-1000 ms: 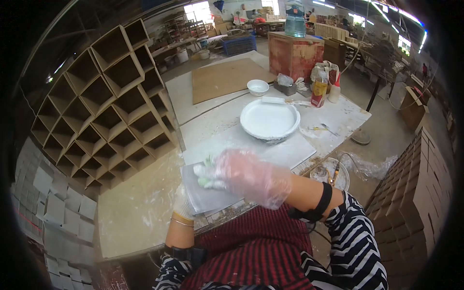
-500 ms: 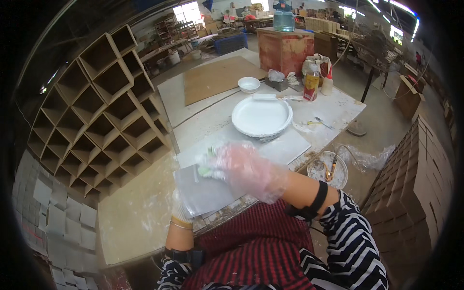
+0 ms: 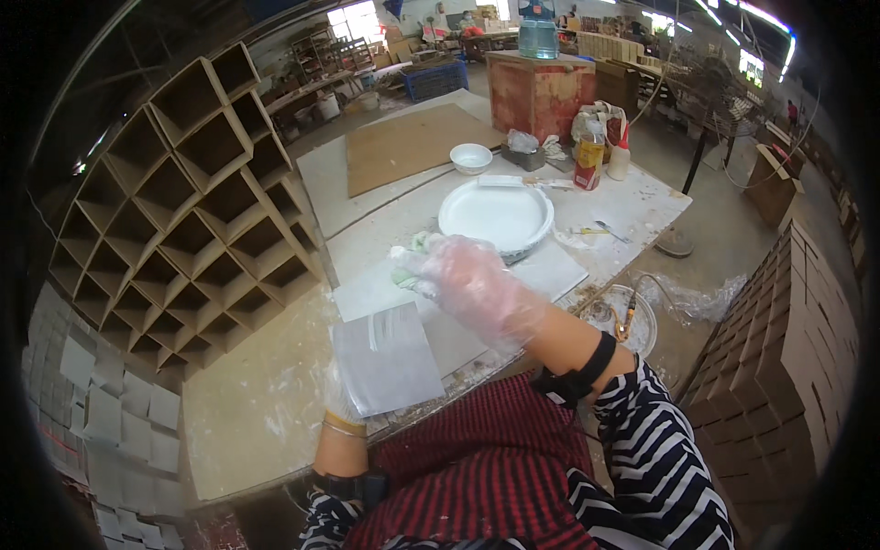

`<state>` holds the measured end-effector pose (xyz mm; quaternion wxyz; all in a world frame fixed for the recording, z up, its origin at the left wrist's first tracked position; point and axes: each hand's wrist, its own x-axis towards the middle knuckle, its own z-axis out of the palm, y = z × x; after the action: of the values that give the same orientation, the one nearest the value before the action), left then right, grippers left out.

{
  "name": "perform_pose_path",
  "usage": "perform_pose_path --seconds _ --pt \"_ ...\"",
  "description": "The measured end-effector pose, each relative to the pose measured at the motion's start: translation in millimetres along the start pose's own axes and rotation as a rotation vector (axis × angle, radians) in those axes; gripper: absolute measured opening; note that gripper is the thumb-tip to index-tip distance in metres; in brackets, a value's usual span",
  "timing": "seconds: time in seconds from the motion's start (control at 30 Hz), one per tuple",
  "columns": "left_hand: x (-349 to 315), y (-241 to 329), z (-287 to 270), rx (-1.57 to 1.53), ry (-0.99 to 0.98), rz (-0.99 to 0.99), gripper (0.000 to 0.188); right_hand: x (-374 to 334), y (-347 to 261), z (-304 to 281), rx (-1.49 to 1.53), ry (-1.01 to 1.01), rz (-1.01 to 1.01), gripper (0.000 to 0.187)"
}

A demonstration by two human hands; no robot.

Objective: Applying a white liquid coating or glue to the surfaces of small wooden/fiberboard boxes using a sponge.

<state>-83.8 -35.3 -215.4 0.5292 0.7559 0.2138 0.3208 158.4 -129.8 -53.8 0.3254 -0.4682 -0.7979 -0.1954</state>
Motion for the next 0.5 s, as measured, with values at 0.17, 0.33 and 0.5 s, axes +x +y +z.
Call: perform_pose_path --seconds 0.17,0.33,0.5 --pt "-3 -2 -6 0.003 0.006 -0.017 0.037 -7 -10 -3 0.248 -0.119 0.047 0.034" --pt "-6 -5 -4 0.055 -0.013 -0.008 0.037 -8 0 5 -0.024 -0.029 -0.1 0.032" --pt "-9 -10 -5 0.096 -0.025 -0.025 0.037 7 -39 -23 0.202 -0.201 -0.087 0.04"
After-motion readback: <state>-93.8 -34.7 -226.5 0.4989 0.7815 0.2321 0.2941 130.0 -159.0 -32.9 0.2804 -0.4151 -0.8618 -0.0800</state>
